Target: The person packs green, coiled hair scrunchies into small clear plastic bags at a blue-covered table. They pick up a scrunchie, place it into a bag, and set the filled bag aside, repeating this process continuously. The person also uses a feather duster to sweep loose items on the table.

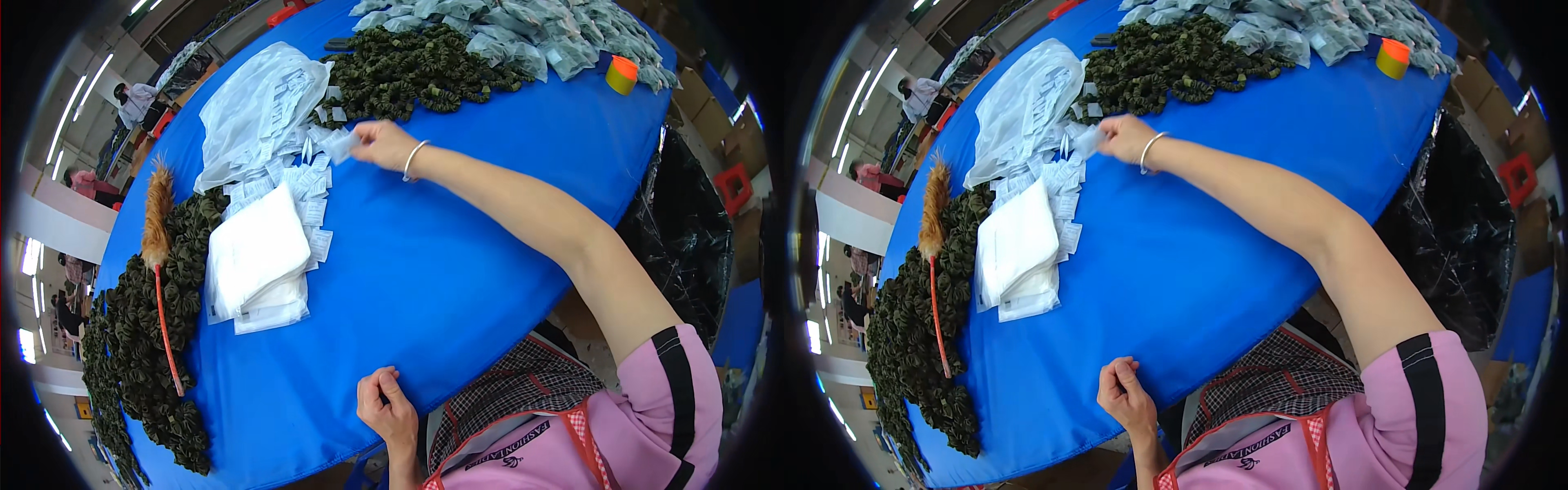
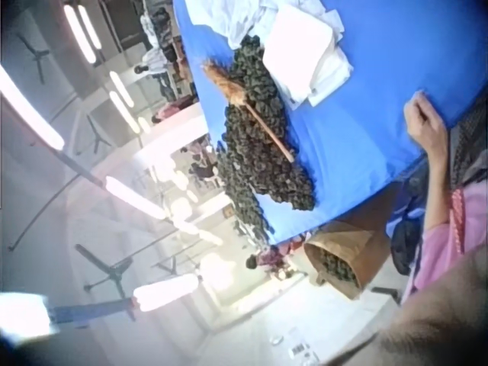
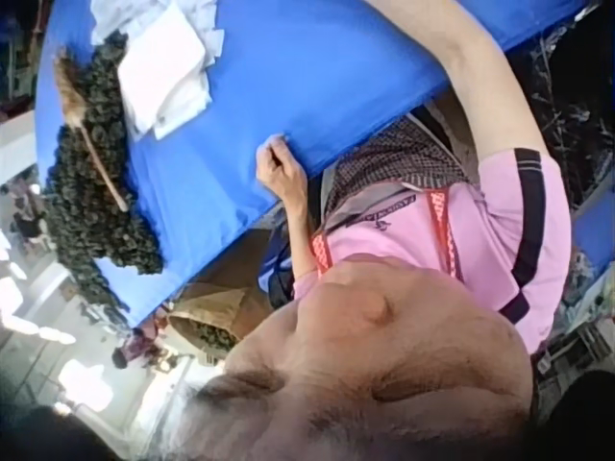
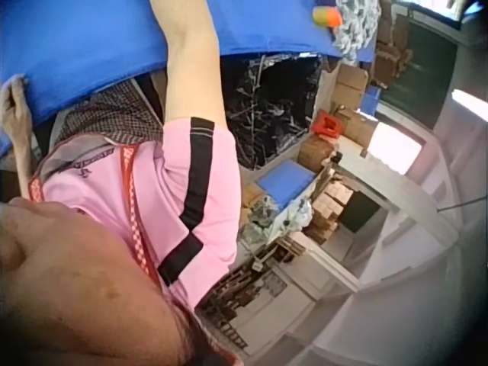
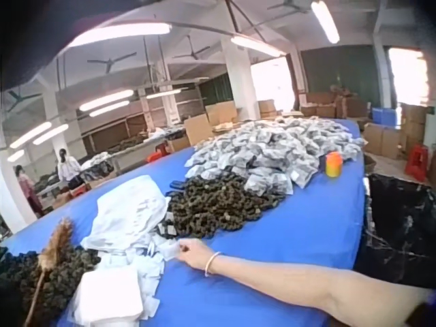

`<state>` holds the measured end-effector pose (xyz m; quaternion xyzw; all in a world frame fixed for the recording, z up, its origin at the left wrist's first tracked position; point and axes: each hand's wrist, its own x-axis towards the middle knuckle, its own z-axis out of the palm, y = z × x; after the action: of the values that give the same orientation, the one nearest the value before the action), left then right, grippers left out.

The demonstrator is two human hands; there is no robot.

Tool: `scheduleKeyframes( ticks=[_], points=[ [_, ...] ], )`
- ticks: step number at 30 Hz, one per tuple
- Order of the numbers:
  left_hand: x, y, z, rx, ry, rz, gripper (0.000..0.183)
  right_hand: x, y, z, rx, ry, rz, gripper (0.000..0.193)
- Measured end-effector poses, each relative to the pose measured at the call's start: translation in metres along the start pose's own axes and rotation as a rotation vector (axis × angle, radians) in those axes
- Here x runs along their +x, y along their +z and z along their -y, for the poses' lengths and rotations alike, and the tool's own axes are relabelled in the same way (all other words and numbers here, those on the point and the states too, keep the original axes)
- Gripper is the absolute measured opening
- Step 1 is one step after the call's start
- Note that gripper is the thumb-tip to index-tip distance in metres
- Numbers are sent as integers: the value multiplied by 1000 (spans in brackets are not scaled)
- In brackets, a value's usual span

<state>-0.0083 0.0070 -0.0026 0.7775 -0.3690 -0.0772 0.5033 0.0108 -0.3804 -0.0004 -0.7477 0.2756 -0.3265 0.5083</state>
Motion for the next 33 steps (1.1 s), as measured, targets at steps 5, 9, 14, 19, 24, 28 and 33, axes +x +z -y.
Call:
scheduleKeyframes(
  ticks=[5, 9, 14, 19, 24, 28, 33],
  points=[
    [-1, -2, -4, 15, -2, 13, 22, 24, -72, -2, -730, 34, -481, 28],
    [1, 0, -3, 8, 28, 19, 21, 49, -107, -24, -898, 271, -149, 28],
    [3, -4, 0, -25, -20, 14, 21, -36, -36, 18, -654, -333, -297, 22],
    [4, -2, 1, -55, -2, 7, 17, -37, -65, 2, -390, 153, -250, 19],
    [3, -2, -3, 32, 52, 14, 20, -22, -88, -19, 137, 231, -470, 4],
    [4, 0, -4, 55, 38, 21, 20, 2, -73, -24, -174, 69, -426, 16],
    [2, 1, -7, 48, -4, 19, 19, 26, -45, -25, -705, 132, -293, 27]
  ],
)
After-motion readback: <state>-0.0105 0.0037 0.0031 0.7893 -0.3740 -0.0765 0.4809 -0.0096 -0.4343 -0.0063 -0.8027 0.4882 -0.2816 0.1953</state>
